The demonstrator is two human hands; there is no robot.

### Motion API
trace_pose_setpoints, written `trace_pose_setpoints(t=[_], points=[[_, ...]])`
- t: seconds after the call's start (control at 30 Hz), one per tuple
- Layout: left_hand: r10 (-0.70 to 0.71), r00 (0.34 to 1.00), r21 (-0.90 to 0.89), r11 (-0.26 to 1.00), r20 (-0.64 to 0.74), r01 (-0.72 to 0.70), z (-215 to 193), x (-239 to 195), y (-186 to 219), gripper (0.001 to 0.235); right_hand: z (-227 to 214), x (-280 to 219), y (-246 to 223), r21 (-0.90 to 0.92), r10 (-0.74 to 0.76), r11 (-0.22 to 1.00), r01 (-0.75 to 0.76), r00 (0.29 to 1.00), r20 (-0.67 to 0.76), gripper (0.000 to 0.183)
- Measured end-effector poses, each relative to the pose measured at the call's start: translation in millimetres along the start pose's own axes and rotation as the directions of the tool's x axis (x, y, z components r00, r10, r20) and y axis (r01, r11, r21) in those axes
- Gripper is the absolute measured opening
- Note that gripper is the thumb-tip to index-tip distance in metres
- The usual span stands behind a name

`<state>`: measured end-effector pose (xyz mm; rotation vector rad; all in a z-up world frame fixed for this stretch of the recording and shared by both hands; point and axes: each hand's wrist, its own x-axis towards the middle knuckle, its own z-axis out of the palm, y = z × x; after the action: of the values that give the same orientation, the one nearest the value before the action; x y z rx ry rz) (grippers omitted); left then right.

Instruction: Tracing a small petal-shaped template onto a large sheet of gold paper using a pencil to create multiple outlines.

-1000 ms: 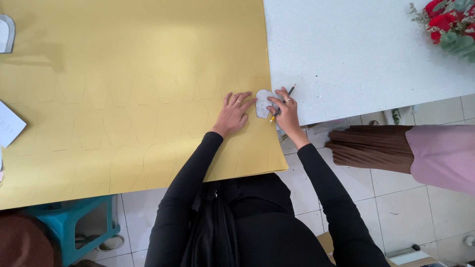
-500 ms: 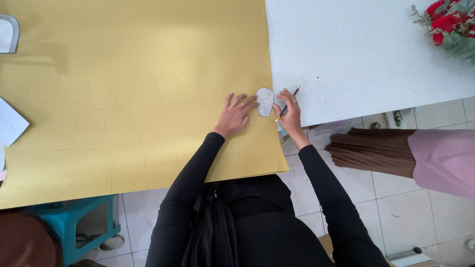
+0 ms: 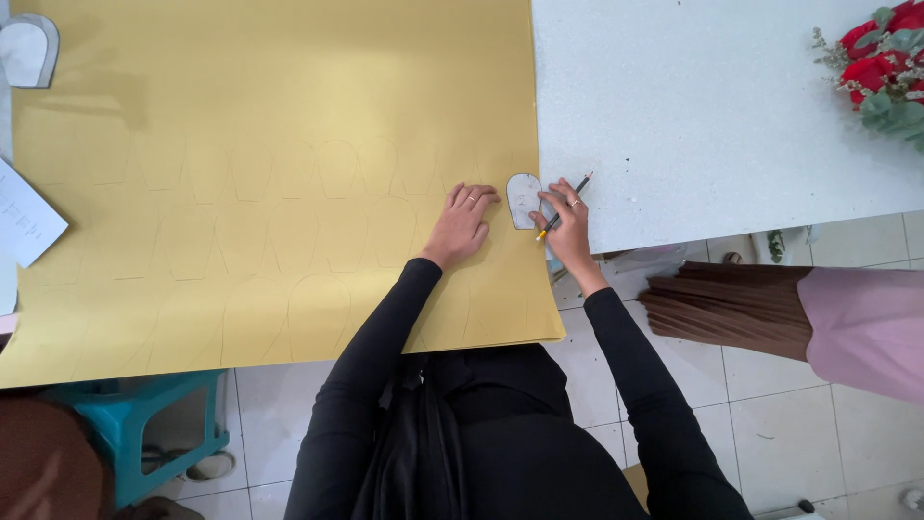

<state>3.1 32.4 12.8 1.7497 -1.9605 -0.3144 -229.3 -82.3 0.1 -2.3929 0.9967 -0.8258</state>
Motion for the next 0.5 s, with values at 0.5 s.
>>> trace_pose_setpoints(t=[0.5], points=[[0.07, 0.997, 0.225, 0.971, 0.043, -0.078, -5.1, -1.2, 13.2, 0.059, -4.8, -1.0, -4.6, 0.101, -0.033, 0.994, 0.043, 0.994, -0.106, 0.036]])
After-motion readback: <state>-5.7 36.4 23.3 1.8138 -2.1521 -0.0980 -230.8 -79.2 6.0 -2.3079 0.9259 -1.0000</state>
